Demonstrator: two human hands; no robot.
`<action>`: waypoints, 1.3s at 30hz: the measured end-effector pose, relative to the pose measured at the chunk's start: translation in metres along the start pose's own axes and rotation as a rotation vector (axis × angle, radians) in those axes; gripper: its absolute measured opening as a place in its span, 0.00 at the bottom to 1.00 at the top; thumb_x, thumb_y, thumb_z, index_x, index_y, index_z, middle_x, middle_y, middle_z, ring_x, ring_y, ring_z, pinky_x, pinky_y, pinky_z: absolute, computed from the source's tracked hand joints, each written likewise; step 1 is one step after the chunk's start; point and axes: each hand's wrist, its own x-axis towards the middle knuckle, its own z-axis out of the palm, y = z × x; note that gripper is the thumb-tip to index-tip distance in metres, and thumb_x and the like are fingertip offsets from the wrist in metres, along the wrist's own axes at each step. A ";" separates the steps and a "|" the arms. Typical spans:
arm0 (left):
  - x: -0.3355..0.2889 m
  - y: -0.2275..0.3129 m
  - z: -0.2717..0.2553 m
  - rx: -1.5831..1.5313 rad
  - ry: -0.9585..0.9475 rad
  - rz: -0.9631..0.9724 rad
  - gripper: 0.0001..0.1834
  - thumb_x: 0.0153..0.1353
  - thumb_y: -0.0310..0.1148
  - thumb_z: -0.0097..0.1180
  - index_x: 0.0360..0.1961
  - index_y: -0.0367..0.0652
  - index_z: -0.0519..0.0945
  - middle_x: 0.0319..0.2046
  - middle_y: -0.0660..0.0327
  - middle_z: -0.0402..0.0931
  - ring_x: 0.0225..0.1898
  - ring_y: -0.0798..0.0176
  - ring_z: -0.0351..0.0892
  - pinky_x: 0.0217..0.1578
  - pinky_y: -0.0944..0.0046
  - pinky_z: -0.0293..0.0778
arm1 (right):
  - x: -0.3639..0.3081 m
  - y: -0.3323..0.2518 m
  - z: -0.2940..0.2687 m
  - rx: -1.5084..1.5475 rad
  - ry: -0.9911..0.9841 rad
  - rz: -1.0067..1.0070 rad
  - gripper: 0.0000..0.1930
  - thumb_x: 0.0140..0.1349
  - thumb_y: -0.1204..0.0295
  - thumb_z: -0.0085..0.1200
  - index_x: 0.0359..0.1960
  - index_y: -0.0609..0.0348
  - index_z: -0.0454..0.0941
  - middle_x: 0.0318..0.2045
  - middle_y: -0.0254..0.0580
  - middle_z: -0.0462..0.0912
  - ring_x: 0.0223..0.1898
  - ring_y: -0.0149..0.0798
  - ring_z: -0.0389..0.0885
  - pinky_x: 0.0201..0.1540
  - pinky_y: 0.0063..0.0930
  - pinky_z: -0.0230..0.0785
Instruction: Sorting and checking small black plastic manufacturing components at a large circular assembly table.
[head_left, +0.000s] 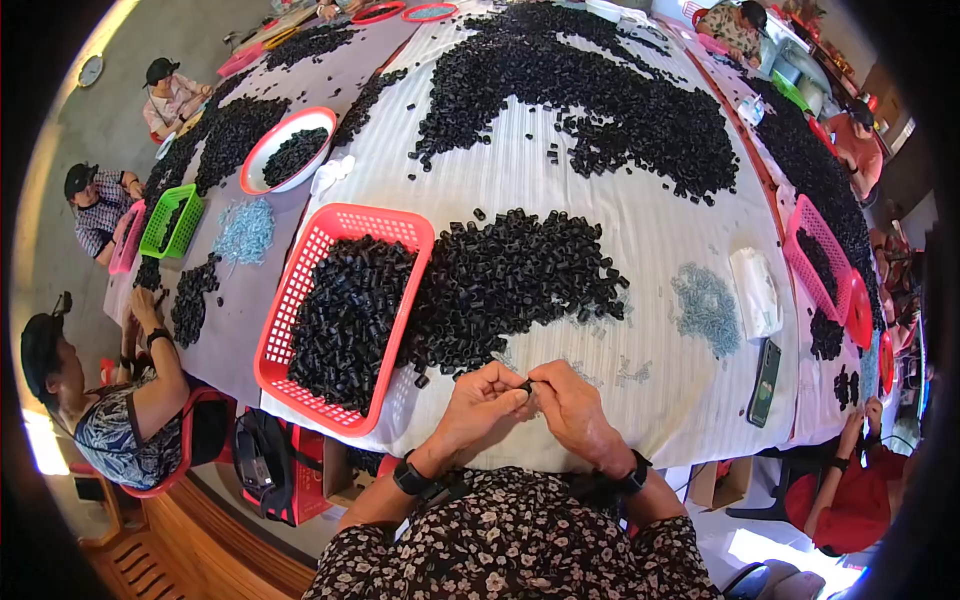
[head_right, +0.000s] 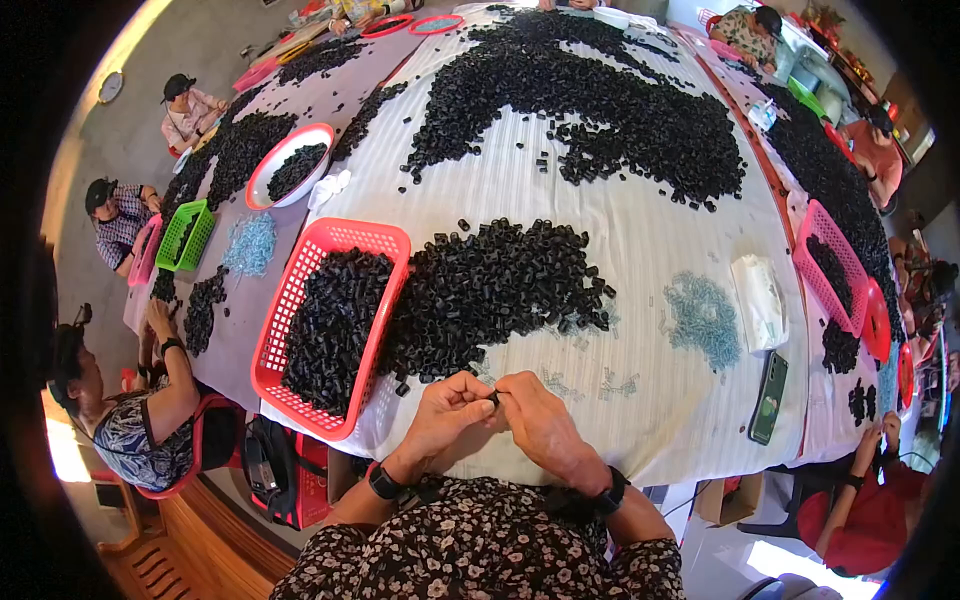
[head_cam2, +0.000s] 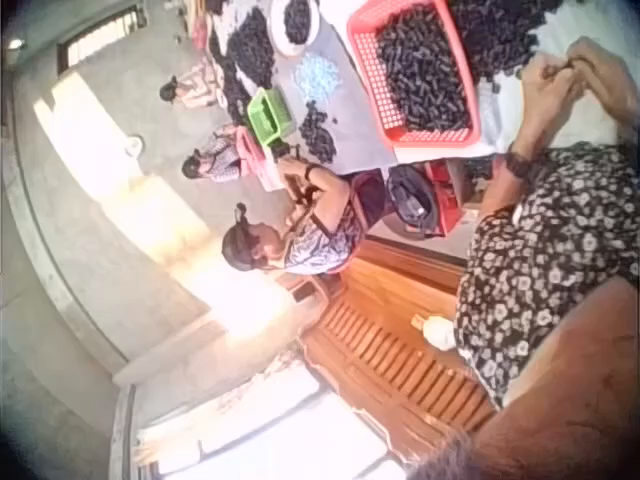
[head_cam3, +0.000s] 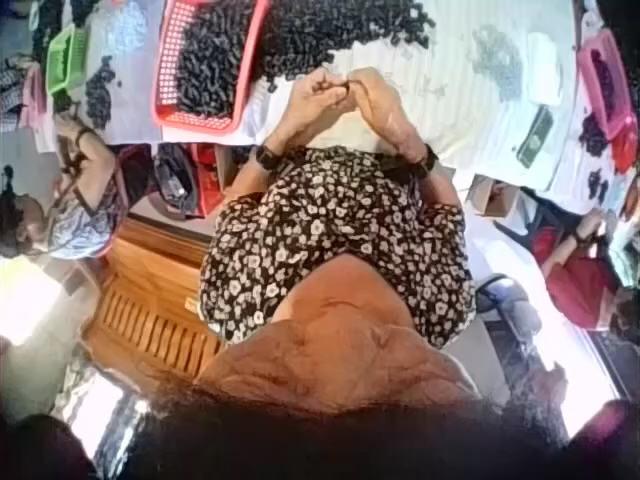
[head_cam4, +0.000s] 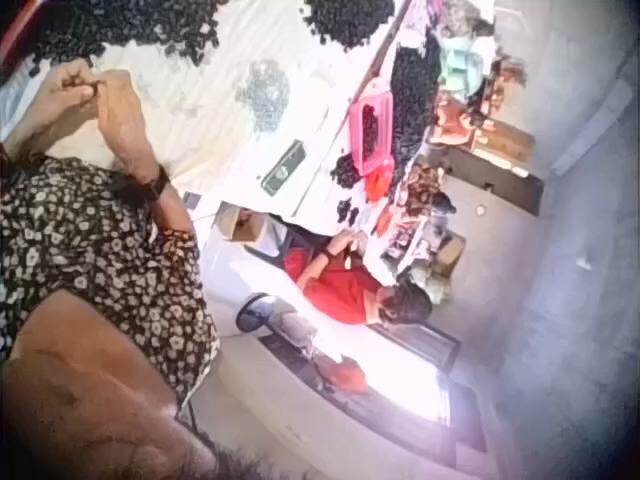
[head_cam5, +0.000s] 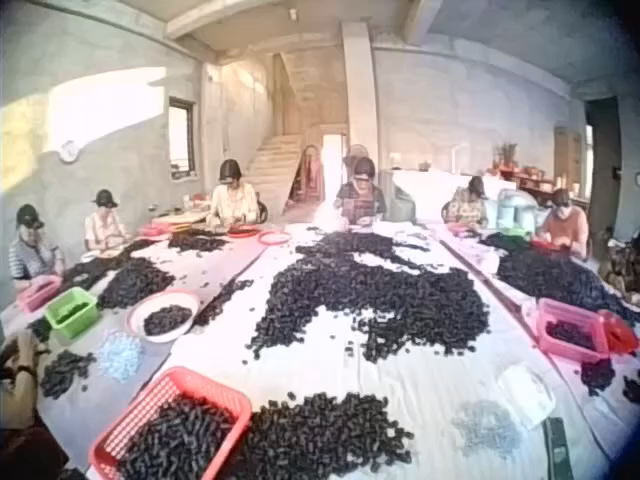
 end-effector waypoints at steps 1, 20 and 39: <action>0.000 0.001 0.002 0.005 0.024 -0.009 0.04 0.61 0.21 0.52 0.37 0.33 0.72 0.29 0.59 0.75 0.30 0.69 0.73 0.36 0.68 0.72 | 0.000 0.002 0.001 -0.003 0.012 0.001 0.10 0.59 0.81 0.48 0.43 0.62 0.71 0.36 0.49 0.73 0.37 0.49 0.76 0.37 0.34 0.70; 0.000 -0.015 -0.004 0.130 0.038 0.009 0.03 0.60 0.21 0.53 0.35 0.34 0.73 0.31 0.61 0.76 0.32 0.73 0.74 0.35 0.72 0.73 | -0.003 0.000 -0.004 -0.042 -0.118 -0.053 0.10 0.58 0.82 0.44 0.42 0.62 0.67 0.32 0.54 0.73 0.33 0.59 0.74 0.34 0.43 0.68; 0.001 -0.018 0.003 0.045 0.004 0.032 0.02 0.61 0.19 0.50 0.34 0.34 0.71 0.29 0.59 0.74 0.30 0.71 0.71 0.33 0.69 0.70 | -0.003 0.004 -0.011 0.127 -0.164 0.133 0.07 0.60 0.78 0.46 0.40 0.60 0.69 0.32 0.52 0.75 0.31 0.53 0.78 0.32 0.37 0.70</action>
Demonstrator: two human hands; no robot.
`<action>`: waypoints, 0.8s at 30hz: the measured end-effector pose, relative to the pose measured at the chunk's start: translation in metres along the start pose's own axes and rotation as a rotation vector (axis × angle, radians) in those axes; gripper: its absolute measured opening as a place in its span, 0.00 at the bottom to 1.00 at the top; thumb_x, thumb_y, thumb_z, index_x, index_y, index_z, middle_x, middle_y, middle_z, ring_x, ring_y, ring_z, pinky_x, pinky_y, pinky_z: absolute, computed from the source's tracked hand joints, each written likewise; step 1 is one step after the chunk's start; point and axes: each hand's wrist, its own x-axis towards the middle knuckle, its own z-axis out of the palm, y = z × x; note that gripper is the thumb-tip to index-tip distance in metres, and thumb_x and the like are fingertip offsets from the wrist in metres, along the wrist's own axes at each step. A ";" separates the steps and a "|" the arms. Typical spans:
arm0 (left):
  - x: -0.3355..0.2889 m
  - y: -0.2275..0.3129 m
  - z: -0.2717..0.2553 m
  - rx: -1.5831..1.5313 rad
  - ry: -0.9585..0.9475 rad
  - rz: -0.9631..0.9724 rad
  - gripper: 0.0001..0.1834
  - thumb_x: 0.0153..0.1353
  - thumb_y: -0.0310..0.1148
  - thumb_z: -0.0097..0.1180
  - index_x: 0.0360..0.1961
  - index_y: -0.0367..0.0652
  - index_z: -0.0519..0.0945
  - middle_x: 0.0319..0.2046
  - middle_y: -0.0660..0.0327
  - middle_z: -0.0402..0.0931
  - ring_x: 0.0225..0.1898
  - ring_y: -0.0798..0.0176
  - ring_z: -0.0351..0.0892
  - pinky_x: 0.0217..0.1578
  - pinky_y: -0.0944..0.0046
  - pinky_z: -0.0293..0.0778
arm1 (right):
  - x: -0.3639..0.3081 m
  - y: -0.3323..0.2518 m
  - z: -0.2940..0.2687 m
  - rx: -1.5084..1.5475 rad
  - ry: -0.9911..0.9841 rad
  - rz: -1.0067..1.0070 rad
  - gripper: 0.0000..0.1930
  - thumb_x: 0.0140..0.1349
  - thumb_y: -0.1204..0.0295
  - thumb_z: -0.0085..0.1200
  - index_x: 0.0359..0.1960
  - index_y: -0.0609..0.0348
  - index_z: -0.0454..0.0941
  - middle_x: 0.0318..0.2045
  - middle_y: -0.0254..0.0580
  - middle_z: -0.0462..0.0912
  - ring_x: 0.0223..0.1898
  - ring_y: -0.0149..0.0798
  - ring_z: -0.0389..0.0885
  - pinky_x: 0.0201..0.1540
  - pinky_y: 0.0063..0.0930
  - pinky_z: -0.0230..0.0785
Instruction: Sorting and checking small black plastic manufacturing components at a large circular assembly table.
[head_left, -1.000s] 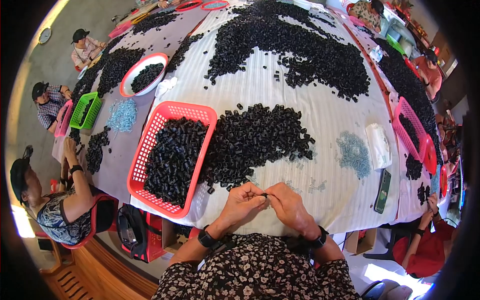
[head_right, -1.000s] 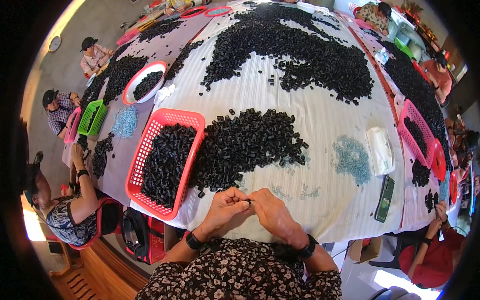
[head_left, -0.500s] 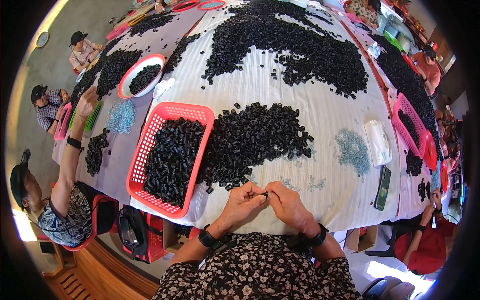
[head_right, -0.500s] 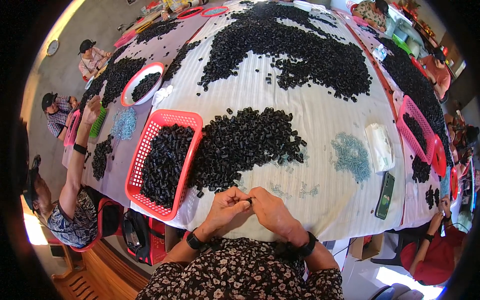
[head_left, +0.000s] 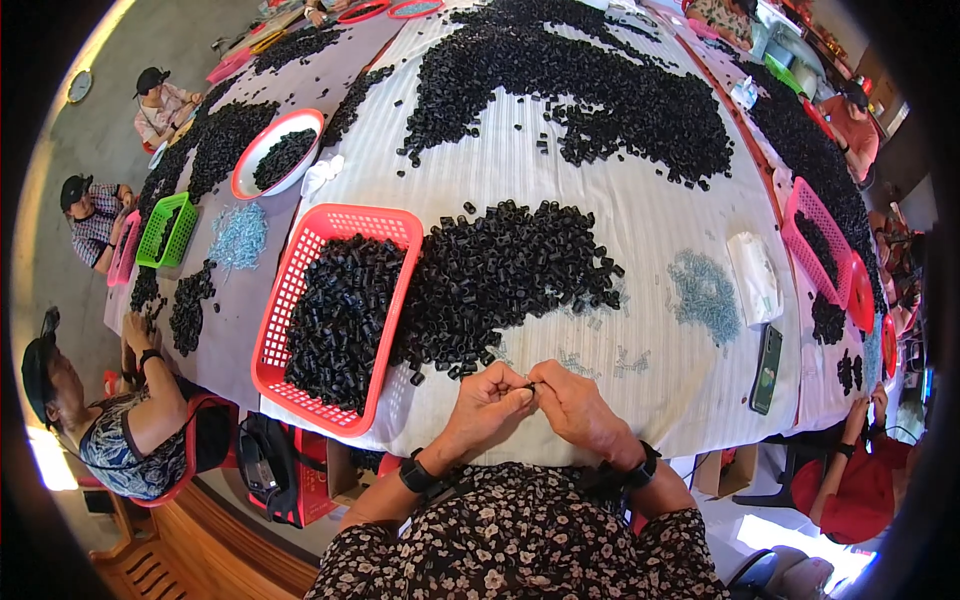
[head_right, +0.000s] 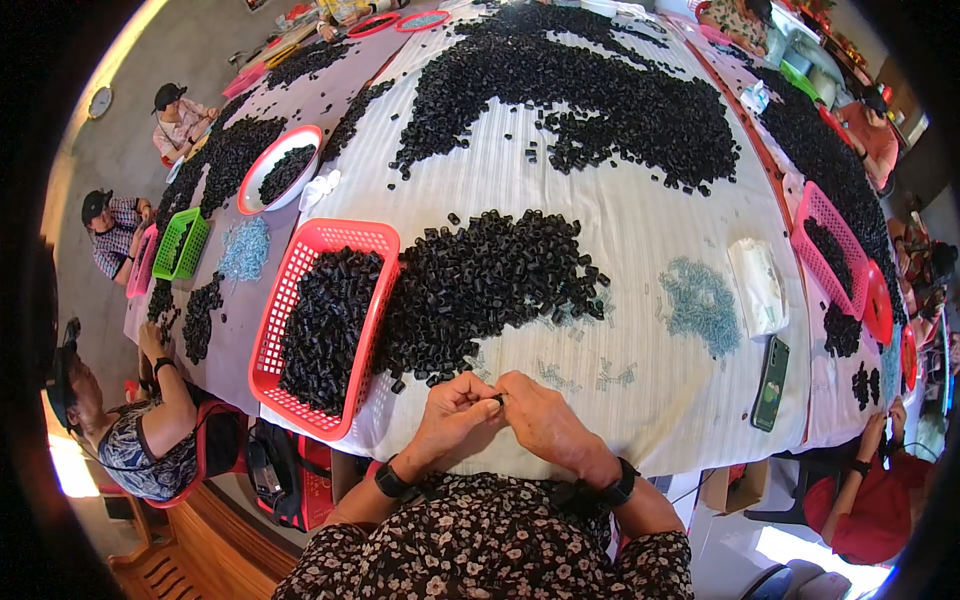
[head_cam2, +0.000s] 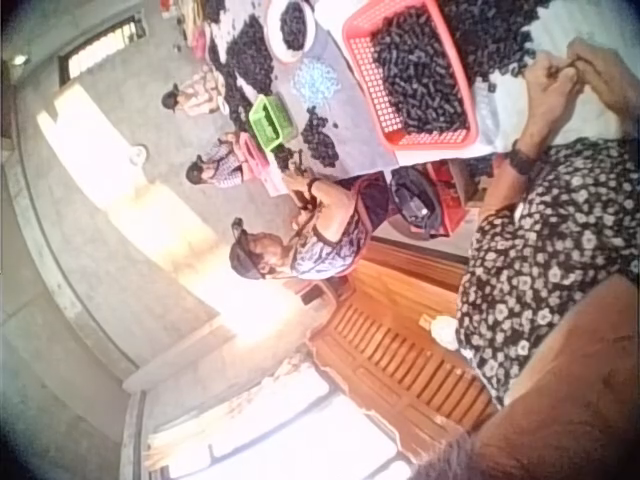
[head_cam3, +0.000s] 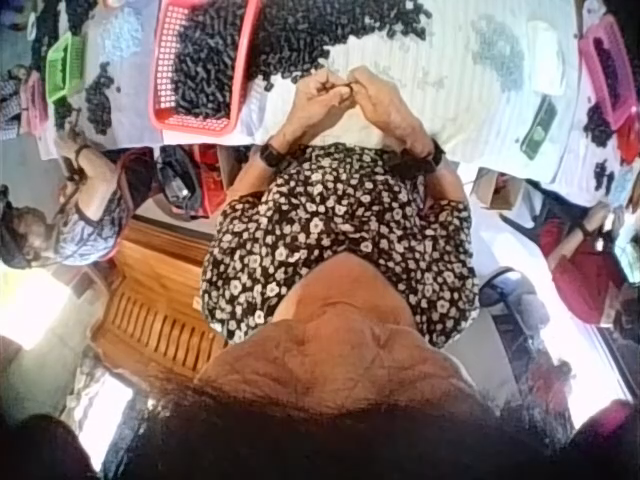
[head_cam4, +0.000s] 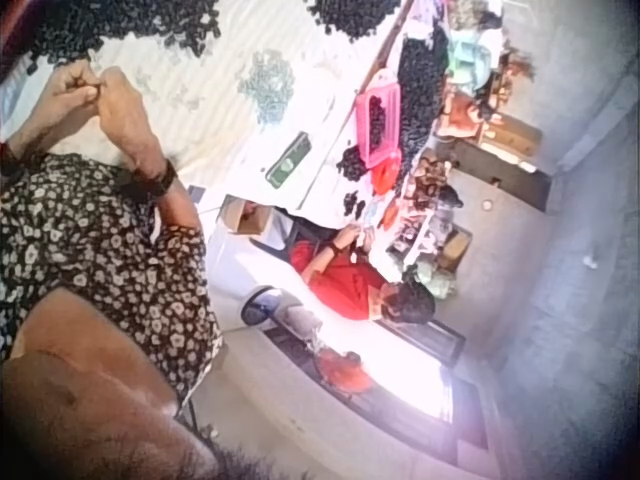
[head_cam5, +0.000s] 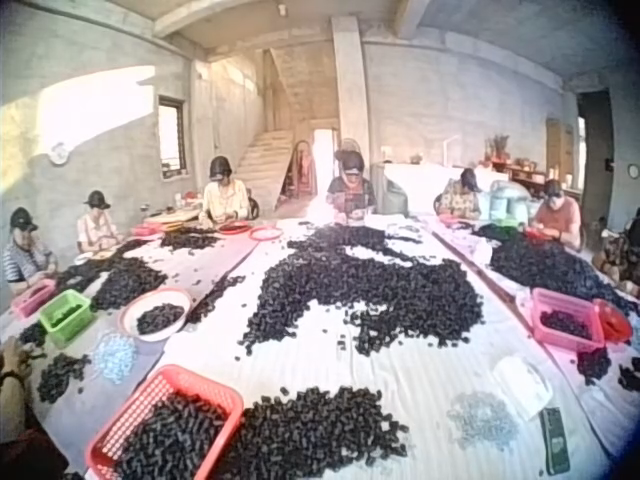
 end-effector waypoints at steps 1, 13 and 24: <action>0.000 0.000 0.002 0.013 0.020 0.007 0.02 0.61 0.19 0.51 0.33 0.34 0.71 0.29 0.59 0.75 0.30 0.72 0.71 0.33 0.70 0.70 | 0.000 0.000 0.001 -0.107 -0.022 -0.023 0.09 0.58 0.79 0.46 0.41 0.62 0.68 0.32 0.53 0.74 0.34 0.54 0.76 0.35 0.39 0.69; 0.004 -0.009 0.000 0.062 0.139 -0.034 0.03 0.58 0.18 0.54 0.28 0.36 0.74 0.24 0.66 0.75 0.26 0.78 0.72 0.27 0.77 0.68 | 0.002 0.009 0.018 -0.691 0.146 -0.414 0.17 0.47 0.72 0.55 0.40 0.64 0.67 0.26 0.42 0.69 0.29 0.41 0.72 0.32 0.30 0.67; 0.004 -0.010 0.009 0.065 0.236 -0.010 0.04 0.57 0.18 0.54 0.26 0.35 0.74 0.22 0.66 0.75 0.23 0.79 0.69 0.24 0.77 0.66 | 0.003 0.017 0.031 -0.893 0.250 -0.424 0.15 0.44 0.72 0.53 0.35 0.61 0.69 0.22 0.37 0.68 0.24 0.35 0.70 0.25 0.26 0.65</action>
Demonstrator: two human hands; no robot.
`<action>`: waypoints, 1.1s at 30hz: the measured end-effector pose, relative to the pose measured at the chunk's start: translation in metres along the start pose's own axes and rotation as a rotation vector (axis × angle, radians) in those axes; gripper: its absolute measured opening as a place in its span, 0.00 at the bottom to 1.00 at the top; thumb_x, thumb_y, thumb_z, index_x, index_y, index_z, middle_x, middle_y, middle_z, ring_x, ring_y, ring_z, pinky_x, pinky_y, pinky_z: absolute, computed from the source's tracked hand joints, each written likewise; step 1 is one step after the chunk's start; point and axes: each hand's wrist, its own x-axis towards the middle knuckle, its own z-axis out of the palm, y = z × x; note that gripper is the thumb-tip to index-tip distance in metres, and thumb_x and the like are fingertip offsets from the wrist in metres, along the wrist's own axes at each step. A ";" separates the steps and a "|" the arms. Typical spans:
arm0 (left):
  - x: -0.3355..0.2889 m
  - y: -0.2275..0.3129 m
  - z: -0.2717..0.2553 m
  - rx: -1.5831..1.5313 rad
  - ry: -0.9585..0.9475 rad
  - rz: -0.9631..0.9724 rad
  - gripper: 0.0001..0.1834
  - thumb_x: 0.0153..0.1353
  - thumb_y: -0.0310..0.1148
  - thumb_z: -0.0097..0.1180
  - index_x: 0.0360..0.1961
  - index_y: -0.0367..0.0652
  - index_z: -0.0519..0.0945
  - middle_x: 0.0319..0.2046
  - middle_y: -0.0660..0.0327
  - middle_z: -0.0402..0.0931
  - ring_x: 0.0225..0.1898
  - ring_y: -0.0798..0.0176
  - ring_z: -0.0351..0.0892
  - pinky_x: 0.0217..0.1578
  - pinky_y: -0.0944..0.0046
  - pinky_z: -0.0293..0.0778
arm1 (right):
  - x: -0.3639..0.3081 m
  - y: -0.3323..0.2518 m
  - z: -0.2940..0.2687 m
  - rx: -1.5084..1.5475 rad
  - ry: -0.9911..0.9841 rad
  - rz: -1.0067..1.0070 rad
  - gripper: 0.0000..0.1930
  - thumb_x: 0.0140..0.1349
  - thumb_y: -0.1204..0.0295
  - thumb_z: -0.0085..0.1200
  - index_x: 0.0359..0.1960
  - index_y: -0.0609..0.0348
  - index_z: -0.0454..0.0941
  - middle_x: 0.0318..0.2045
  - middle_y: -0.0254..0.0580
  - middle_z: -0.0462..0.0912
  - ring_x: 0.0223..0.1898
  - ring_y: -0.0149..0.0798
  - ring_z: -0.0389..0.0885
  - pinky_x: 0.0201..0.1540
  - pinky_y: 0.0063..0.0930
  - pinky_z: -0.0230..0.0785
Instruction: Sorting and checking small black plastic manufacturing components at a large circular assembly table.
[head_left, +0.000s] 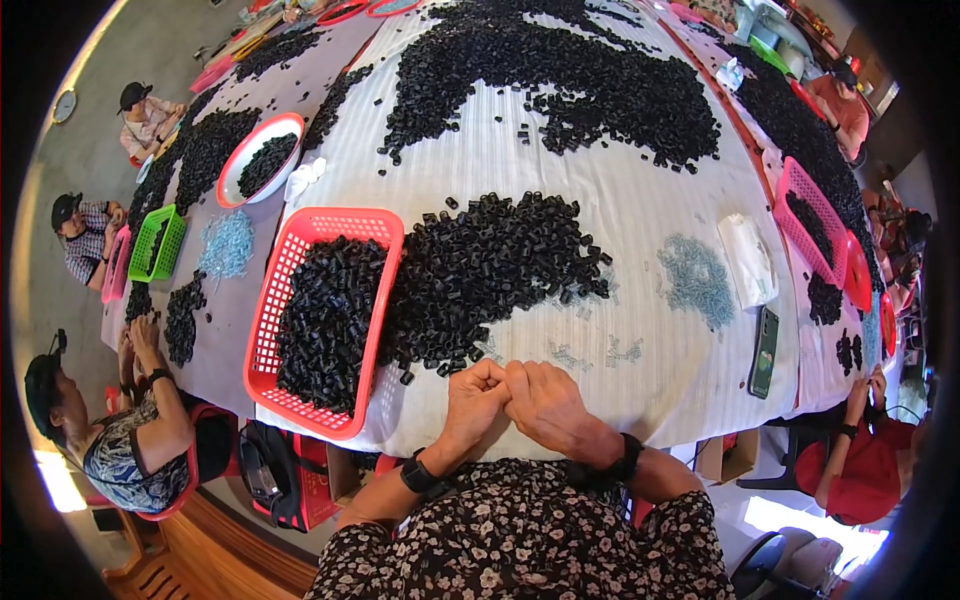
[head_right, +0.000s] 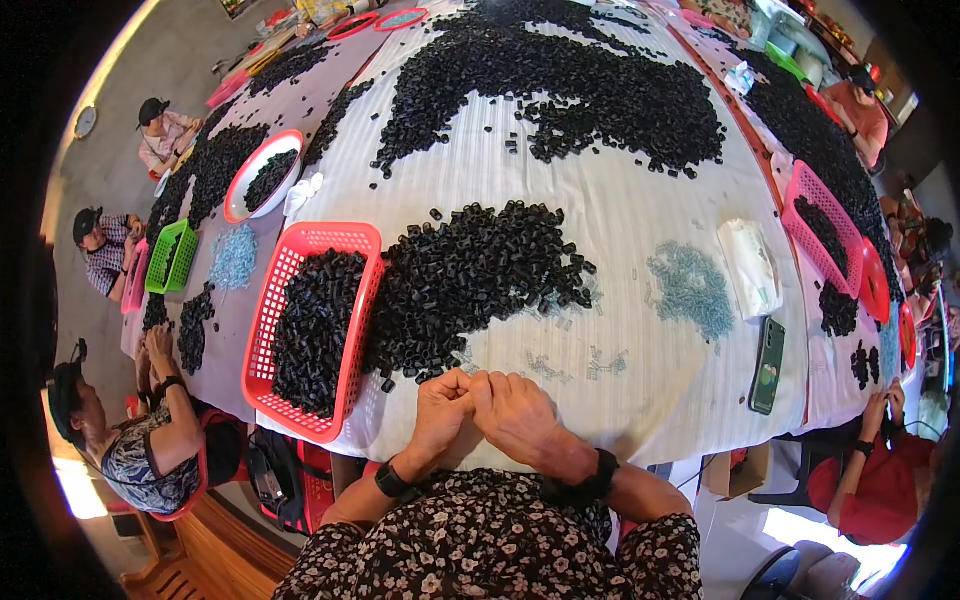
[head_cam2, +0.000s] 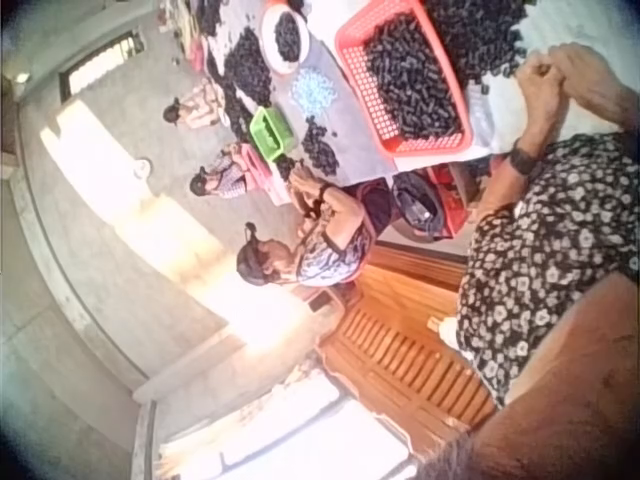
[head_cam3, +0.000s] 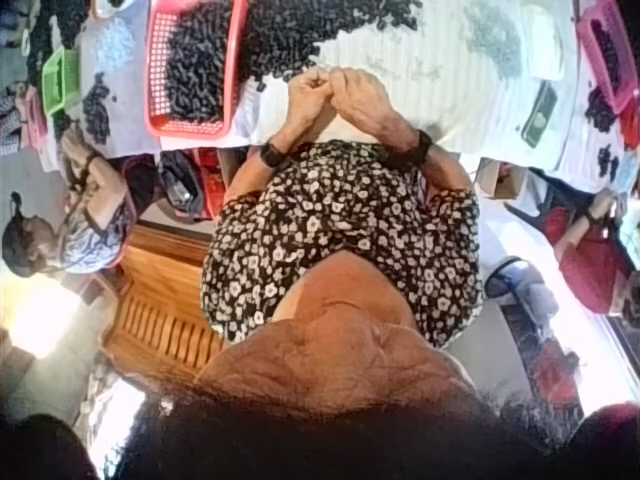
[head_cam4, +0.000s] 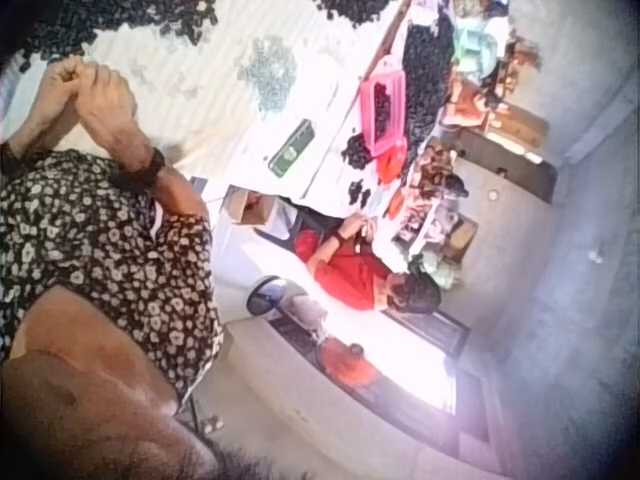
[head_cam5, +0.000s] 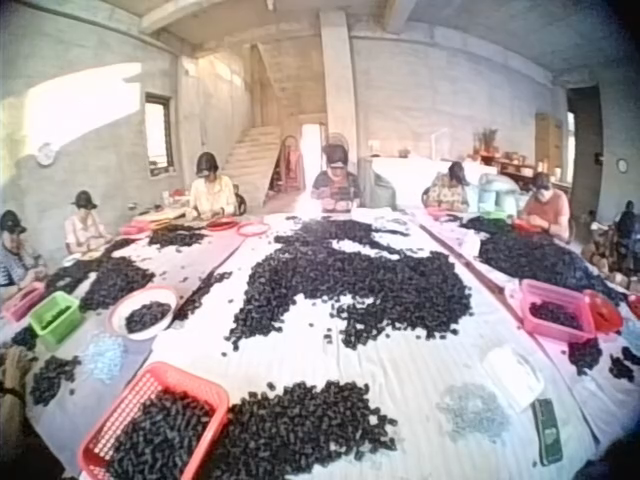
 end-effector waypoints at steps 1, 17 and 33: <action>0.000 -0.001 0.002 -0.052 0.025 -0.001 0.05 0.57 0.18 0.55 0.25 0.35 0.74 0.22 0.66 0.75 0.23 0.78 0.69 0.23 0.77 0.66 | 0.000 -0.001 0.000 0.004 0.002 0.019 0.16 0.44 0.73 0.54 0.36 0.62 0.69 0.23 0.38 0.68 0.24 0.37 0.70 0.26 0.29 0.64; 0.004 -0.001 0.001 -0.067 0.158 -0.027 0.07 0.57 0.18 0.55 0.24 0.37 0.73 0.23 0.63 0.75 0.23 0.75 0.71 0.25 0.75 0.69 | 0.004 0.007 0.020 0.055 0.144 0.053 0.10 0.43 0.71 0.54 0.28 0.55 0.67 0.20 0.34 0.68 0.22 0.34 0.70 0.27 0.26 0.64; 0.010 0.002 -0.002 0.022 0.051 -0.101 0.05 0.58 0.18 0.53 0.27 0.36 0.73 0.23 0.64 0.73 0.22 0.75 0.69 0.24 0.74 0.68 | -0.002 0.010 0.021 0.193 0.066 0.038 0.12 0.45 0.71 0.54 0.33 0.59 0.69 0.22 0.38 0.72 0.24 0.37 0.73 0.27 0.29 0.67</action>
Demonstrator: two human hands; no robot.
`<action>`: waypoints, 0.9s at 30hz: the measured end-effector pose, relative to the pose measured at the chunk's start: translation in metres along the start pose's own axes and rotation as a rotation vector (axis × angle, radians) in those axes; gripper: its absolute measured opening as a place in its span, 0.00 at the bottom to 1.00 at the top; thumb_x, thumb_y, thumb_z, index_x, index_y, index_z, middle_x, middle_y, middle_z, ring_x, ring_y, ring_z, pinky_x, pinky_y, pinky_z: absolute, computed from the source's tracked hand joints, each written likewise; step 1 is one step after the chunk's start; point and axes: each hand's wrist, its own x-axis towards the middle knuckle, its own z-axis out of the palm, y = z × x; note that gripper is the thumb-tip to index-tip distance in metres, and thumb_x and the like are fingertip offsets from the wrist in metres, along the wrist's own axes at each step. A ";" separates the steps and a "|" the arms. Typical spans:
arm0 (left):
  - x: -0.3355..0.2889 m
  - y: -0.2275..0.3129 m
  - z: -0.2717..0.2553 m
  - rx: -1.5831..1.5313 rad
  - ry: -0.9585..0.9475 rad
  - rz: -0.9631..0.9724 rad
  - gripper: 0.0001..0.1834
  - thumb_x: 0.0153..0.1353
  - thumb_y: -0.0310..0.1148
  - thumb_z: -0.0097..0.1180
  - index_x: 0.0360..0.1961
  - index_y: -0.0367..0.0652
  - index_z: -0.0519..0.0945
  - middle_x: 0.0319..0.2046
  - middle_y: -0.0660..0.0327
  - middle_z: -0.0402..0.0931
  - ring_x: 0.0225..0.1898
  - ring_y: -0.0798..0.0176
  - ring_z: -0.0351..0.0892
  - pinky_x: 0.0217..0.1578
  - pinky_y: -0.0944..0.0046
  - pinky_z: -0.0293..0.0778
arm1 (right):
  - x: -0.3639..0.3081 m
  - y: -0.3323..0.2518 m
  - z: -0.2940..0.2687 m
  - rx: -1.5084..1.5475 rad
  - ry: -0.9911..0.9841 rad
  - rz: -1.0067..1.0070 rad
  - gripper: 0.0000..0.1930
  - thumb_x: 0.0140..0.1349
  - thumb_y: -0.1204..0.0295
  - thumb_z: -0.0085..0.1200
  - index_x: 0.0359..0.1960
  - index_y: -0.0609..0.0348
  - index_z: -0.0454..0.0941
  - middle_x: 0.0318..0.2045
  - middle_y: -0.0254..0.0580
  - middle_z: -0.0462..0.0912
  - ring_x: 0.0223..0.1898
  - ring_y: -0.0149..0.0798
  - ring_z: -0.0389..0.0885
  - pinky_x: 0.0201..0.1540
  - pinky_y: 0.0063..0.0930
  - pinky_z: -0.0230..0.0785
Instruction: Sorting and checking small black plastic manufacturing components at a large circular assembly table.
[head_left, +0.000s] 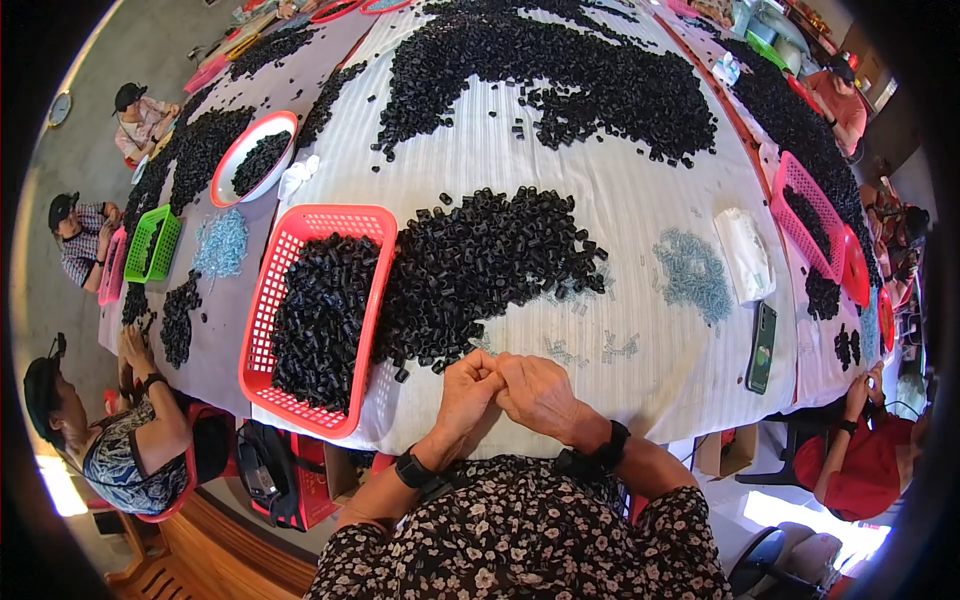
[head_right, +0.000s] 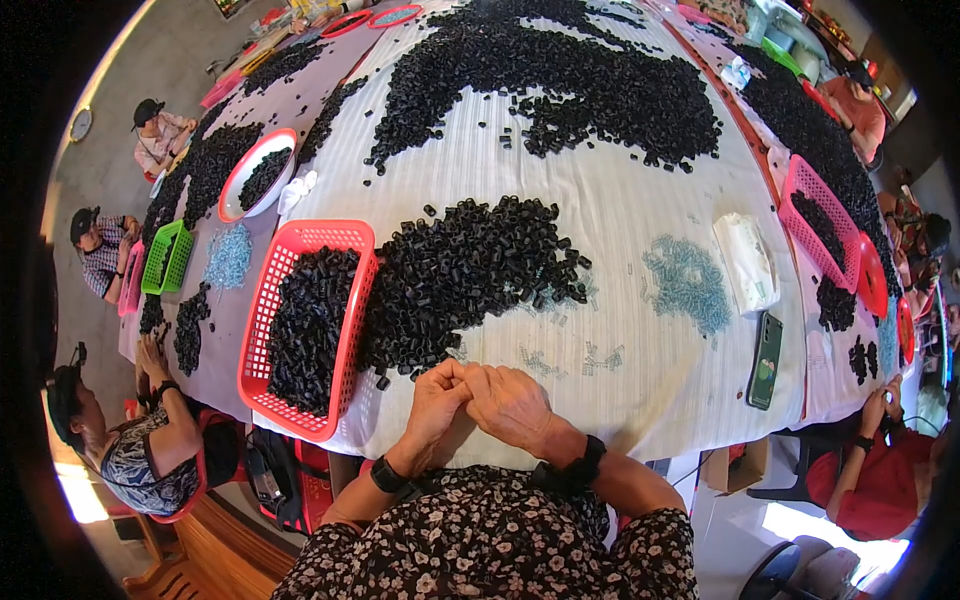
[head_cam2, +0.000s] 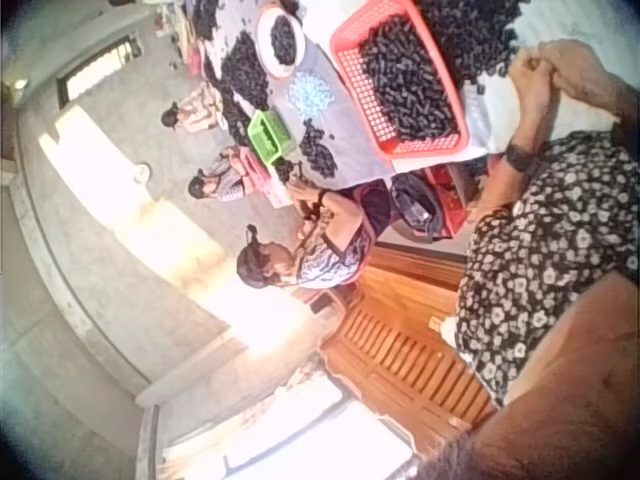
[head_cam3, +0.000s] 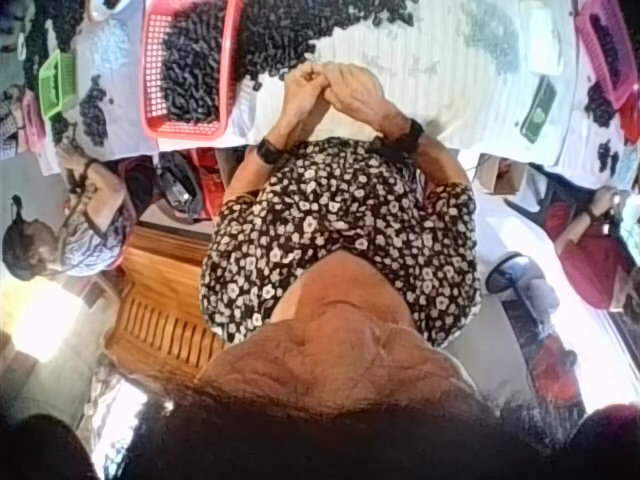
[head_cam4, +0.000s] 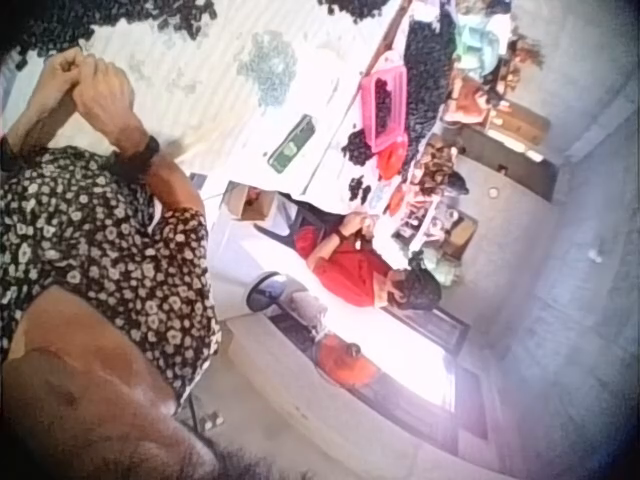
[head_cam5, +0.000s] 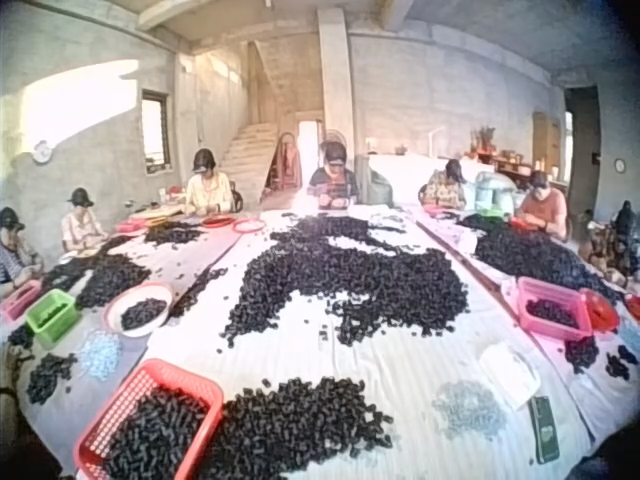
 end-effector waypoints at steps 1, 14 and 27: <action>-0.002 0.004 0.006 -0.037 0.036 -0.014 0.02 0.59 0.18 0.52 0.29 0.35 0.74 0.23 0.63 0.74 0.23 0.75 0.70 0.25 0.74 0.69 | -0.002 0.000 0.002 0.072 -0.053 0.066 0.14 0.47 0.70 0.55 0.35 0.60 0.70 0.24 0.40 0.74 0.25 0.40 0.75 0.28 0.31 0.68; -0.035 0.087 -0.074 0.399 0.401 0.634 0.10 0.59 0.20 0.52 0.43 0.35 0.77 0.29 0.63 0.78 0.29 0.74 0.74 0.33 0.75 0.71 | 0.001 0.051 -0.044 0.102 -0.030 0.383 0.04 0.56 0.76 0.52 0.32 0.59 0.71 0.29 0.46 0.73 0.31 0.50 0.75 0.31 0.38 0.69; -0.063 0.105 -0.083 1.011 0.759 0.736 0.09 0.53 0.18 0.55 0.36 0.36 0.78 0.33 0.55 0.77 0.35 0.59 0.77 0.38 0.63 0.72 | 0.024 0.035 -0.026 0.018 -0.101 0.176 0.04 0.50 0.81 0.48 0.26 0.60 0.67 0.25 0.45 0.69 0.29 0.46 0.73 0.30 0.36 0.68</action>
